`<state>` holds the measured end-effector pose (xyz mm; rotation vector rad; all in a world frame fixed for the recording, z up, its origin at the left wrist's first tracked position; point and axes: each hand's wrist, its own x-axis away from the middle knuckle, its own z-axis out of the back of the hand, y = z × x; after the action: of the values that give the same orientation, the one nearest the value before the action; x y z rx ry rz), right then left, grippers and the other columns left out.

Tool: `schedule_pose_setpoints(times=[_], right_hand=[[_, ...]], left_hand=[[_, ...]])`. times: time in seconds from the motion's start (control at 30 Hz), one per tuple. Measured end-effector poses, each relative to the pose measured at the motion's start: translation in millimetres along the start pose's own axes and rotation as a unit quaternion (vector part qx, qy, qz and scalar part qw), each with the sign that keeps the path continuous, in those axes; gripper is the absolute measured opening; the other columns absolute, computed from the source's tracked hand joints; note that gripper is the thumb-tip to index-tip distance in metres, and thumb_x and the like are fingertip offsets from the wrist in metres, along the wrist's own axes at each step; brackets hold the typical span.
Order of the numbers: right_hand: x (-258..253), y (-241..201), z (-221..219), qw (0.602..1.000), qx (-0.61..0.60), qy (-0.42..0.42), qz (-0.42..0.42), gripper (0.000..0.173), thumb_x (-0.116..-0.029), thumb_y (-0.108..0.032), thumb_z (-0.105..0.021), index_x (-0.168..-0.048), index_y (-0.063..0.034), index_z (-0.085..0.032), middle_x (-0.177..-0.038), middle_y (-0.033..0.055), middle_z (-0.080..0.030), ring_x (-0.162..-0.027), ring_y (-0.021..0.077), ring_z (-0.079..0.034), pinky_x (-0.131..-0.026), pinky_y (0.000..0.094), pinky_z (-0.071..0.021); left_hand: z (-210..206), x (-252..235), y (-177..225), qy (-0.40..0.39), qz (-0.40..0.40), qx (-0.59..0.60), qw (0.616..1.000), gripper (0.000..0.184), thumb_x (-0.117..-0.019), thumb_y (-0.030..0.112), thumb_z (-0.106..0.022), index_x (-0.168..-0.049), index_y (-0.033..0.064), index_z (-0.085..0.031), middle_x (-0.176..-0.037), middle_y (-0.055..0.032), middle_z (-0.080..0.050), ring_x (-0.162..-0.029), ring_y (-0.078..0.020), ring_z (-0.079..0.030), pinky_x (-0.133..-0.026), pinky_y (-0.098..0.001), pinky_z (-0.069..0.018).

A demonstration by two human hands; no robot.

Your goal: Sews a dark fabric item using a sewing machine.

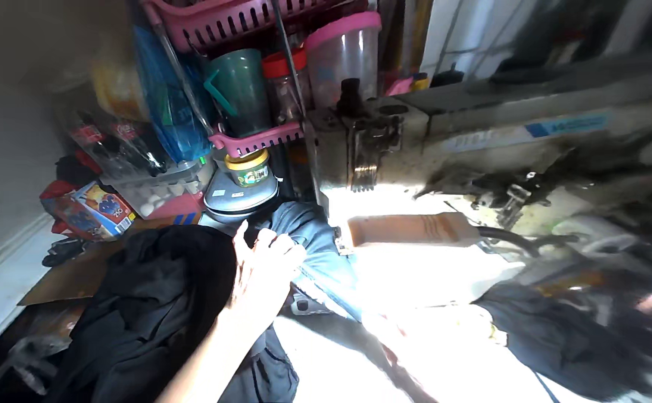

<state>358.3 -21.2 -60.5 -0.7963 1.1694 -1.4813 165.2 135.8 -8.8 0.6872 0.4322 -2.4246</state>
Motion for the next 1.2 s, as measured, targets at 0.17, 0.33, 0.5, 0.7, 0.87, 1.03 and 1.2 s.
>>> schedule_pose_setpoints(times=[0.17,0.33,0.5,0.7,0.87,1.03,1.2], right_hand=[[-9.3,1.9,-7.4,0.998,-0.042,0.043,-0.017,0.028,-0.1030,-0.024,-0.053,-0.105,0.0016,-0.066,-0.075,-0.0074,-0.058,-0.062,-0.0045,-0.052,-0.059,0.0156,-0.0475],[25.6,-15.5,-27.8,0.971,-0.096,0.173,-0.134,0.030,-0.1053,-0.005,-0.044,-0.121,0.0182,-0.053,-0.090,0.0070,-0.059,-0.073,-0.0003,-0.055,-0.072,0.0157,-0.0486],[37.2,5.2,-43.5,0.953,-0.167,0.226,-0.115,0.027,-0.1031,-0.005,-0.044,-0.115,0.0164,-0.056,-0.079,0.0005,-0.059,-0.063,-0.0025,-0.055,-0.064,0.0154,-0.0502],[28.2,28.9,-36.1,0.946,-0.243,0.183,-0.115,0.020,-0.1070,-0.014,-0.040,-0.105,-0.0003,-0.055,-0.068,-0.0067,-0.054,-0.053,0.0004,-0.050,-0.052,0.0185,-0.0477],[36.0,25.4,-36.8,0.919,-0.280,0.249,-0.126,0.014,-0.1067,-0.010,-0.040,-0.109,-0.0051,-0.053,-0.067,-0.0079,-0.056,-0.048,0.0003,-0.050,-0.046,0.0176,-0.0476],[75.6,18.8,-7.1,0.949,-0.197,0.224,-0.105,0.015,-0.1080,-0.010,-0.036,-0.106,-0.0026,-0.049,-0.067,-0.0107,-0.047,-0.052,-0.0030,-0.046,-0.053,0.0149,-0.0452],[96.0,30.3,33.5,0.989,0.046,0.141,-0.020,0.041,-0.1104,-0.020,-0.034,-0.128,0.0097,-0.055,-0.103,0.0108,-0.061,-0.092,0.0114,-0.059,-0.086,0.0302,-0.0503]], left_hand=[[8.8,-17.8,-0.8,-0.085,0.017,-0.002,0.996,0.028,-0.0800,0.000,-0.076,-0.102,0.0179,-0.076,-0.098,-0.0043,-0.070,-0.107,-0.0312,-0.065,-0.105,-0.0715,-0.0325],[37.6,-17.5,8.6,-0.218,-0.056,0.068,0.972,0.037,-0.0942,0.037,-0.062,-0.123,0.0158,-0.071,-0.136,-0.0079,-0.063,-0.141,-0.0339,-0.046,-0.114,-0.0733,-0.0217],[26.9,-47.5,25.5,-0.247,-0.006,0.077,0.966,0.028,-0.0933,0.034,-0.068,-0.106,0.0096,-0.076,-0.120,-0.0145,-0.068,-0.117,-0.0347,-0.062,-0.098,-0.0555,-0.0468],[1.3,-74.2,33.9,-0.186,0.235,0.241,0.923,0.025,-0.1049,0.011,-0.050,-0.121,-0.0025,-0.064,-0.118,-0.0221,-0.066,-0.108,-0.0369,-0.066,-0.092,-0.0497,-0.0532],[18.8,-94.9,35.8,-0.286,0.230,0.129,0.921,0.040,-0.0954,0.012,-0.067,-0.131,-0.0031,-0.060,-0.132,-0.0243,-0.061,-0.121,-0.0410,-0.061,-0.098,-0.0556,-0.0504],[-10.1,-90.4,-7.5,-0.233,0.374,0.130,0.888,0.024,-0.0994,0.017,-0.057,-0.111,-0.0008,-0.068,-0.119,-0.0223,-0.068,-0.112,-0.0391,-0.067,-0.089,-0.0590,-0.0537],[10.9,-35.1,-43.6,-0.216,0.274,0.305,0.886,0.034,-0.1009,0.022,-0.062,-0.124,-0.0025,-0.065,-0.115,-0.0242,-0.068,-0.108,-0.0367,-0.066,-0.094,-0.0563,-0.0508]])
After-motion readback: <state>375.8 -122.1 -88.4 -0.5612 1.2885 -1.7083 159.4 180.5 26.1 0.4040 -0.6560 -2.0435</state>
